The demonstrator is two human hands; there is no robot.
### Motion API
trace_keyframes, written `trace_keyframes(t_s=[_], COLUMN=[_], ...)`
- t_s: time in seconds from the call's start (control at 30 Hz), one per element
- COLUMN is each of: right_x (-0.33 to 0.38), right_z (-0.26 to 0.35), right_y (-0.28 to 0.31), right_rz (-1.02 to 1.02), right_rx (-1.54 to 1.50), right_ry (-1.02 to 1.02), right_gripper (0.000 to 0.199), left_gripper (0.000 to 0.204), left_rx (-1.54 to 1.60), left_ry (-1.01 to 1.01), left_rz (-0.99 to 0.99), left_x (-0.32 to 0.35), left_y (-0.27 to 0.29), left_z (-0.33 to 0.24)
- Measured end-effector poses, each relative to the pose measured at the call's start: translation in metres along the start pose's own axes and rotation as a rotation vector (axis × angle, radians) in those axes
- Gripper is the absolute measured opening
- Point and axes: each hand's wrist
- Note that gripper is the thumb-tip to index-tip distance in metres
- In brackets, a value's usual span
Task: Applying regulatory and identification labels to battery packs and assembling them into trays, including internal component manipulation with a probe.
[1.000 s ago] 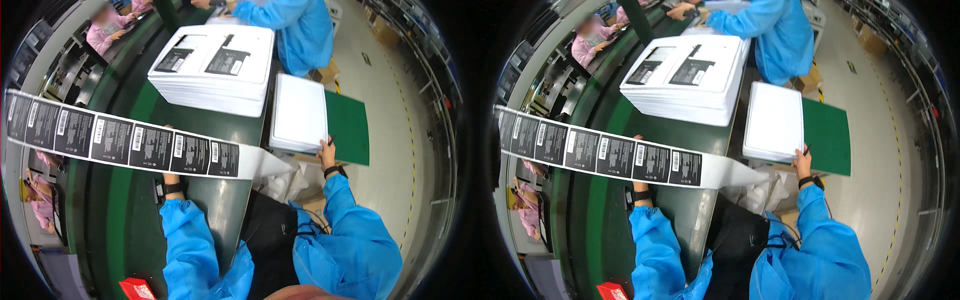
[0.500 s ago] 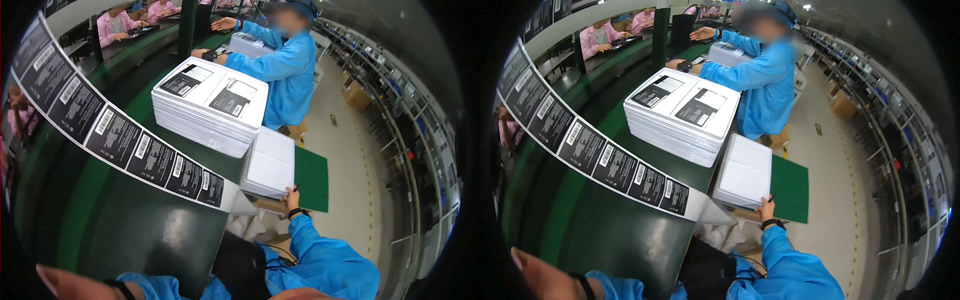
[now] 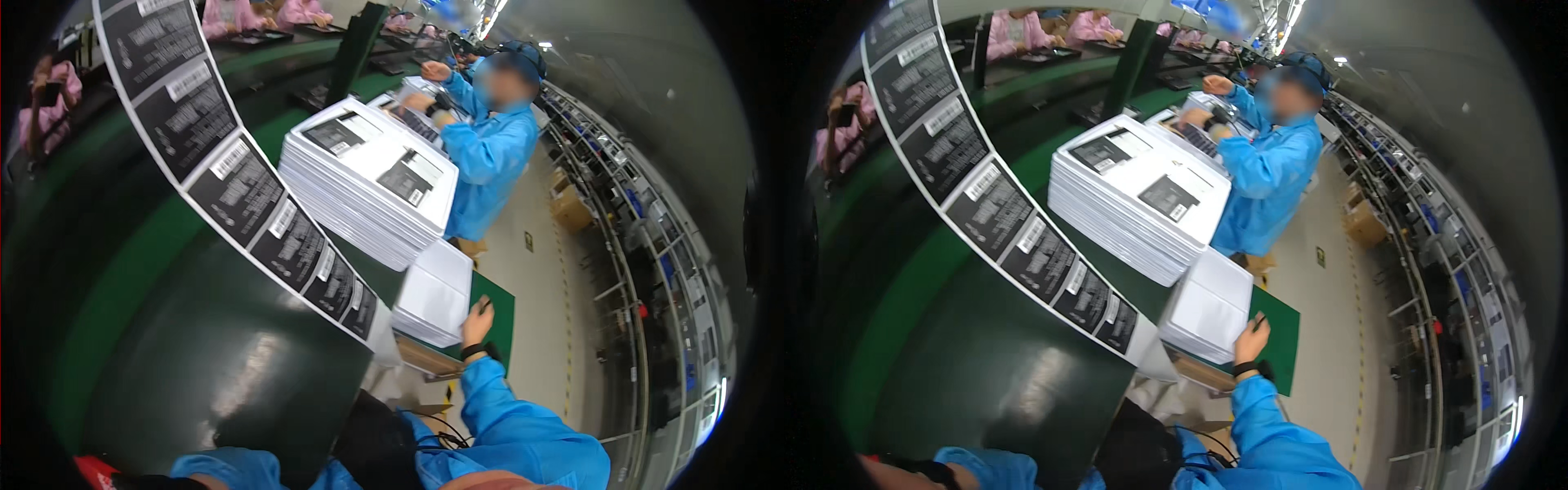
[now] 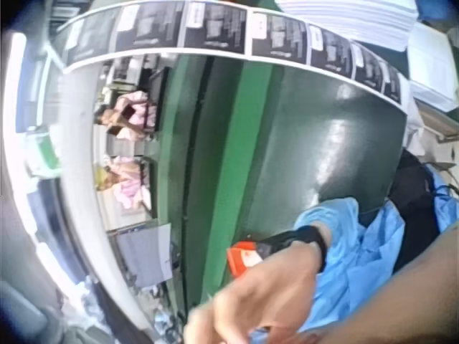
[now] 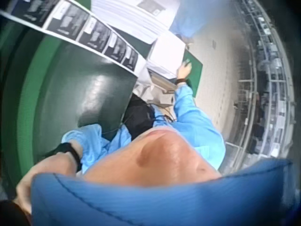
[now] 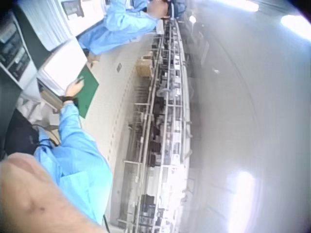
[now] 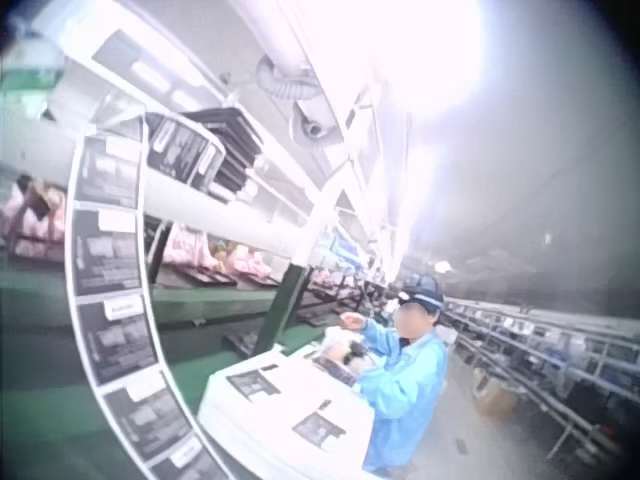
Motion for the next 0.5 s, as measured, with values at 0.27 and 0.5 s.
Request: trace_keyframes(t_s=[0.27,0.5], right_x=[-0.219,-0.231], right_z=[0.312,0.376], right_y=[0.002,-0.009], right_rz=[0.554,0.711], right_rx=[0.015,0.611], right_ry=[0.635,0.39], right_gripper=[0.044,0.063], left_gripper=[0.035,0.035], left_rx=[-0.031,-0.05], left_ry=[0.01,0.034], left_rz=[0.007,-0.01], left_x=[0.002,0.013], left_y=[0.004,0.011], left_z=[-0.011,-0.018])
Point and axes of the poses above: each hand's wrist, its own x-axis away from the middle knuckle, its own y-axis out of the back of the hand, z = x × y, and after that the axes turned 8 degrees about z, right-handed
